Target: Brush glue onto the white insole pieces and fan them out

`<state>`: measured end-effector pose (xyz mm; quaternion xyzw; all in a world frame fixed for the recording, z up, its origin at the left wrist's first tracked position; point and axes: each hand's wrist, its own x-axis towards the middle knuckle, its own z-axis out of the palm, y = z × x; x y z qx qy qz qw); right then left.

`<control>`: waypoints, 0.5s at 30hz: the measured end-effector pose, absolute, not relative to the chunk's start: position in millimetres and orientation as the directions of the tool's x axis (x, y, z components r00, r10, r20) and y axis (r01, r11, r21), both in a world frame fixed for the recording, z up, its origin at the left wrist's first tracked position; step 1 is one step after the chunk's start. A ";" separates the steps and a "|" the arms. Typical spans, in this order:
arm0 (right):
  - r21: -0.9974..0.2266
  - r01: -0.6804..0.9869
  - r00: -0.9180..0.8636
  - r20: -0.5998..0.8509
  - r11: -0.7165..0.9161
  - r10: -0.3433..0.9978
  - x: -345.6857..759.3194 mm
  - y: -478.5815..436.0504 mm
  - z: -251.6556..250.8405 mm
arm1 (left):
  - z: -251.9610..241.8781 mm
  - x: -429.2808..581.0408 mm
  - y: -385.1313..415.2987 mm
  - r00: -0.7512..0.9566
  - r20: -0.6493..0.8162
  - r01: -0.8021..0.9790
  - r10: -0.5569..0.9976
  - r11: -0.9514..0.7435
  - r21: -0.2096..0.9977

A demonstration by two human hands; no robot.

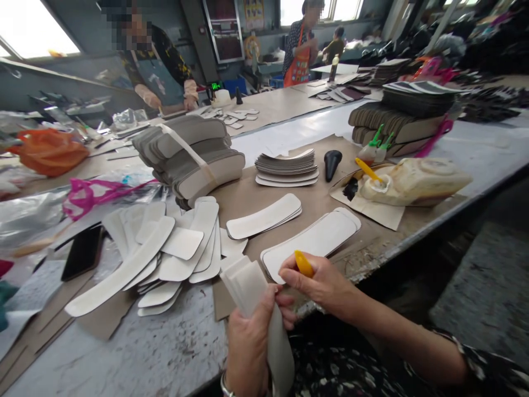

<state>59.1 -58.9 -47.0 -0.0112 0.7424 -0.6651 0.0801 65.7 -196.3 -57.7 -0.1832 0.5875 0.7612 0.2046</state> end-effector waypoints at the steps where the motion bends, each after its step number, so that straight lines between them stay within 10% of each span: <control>1: -0.985 0.170 -0.968 -0.167 -0.003 -0.187 59.1 -62.8 -48.4 | -58.3 67.4 -194.5 -0.851 -0.511 -0.525 0.121 -0.218 0.823; 5: -0.904 0.334 -0.930 -0.270 -0.267 -0.250 62.3 -69.3 -53.5 | -65.8 71.8 -190.9 -0.845 -0.499 -0.530 0.191 -0.182 0.828; 15: -0.910 0.364 -0.920 -0.318 -0.197 -0.230 63.8 -70.5 -61.7 | -64.4 71.0 -182.1 -0.873 -0.473 -0.485 0.119 -0.117 0.866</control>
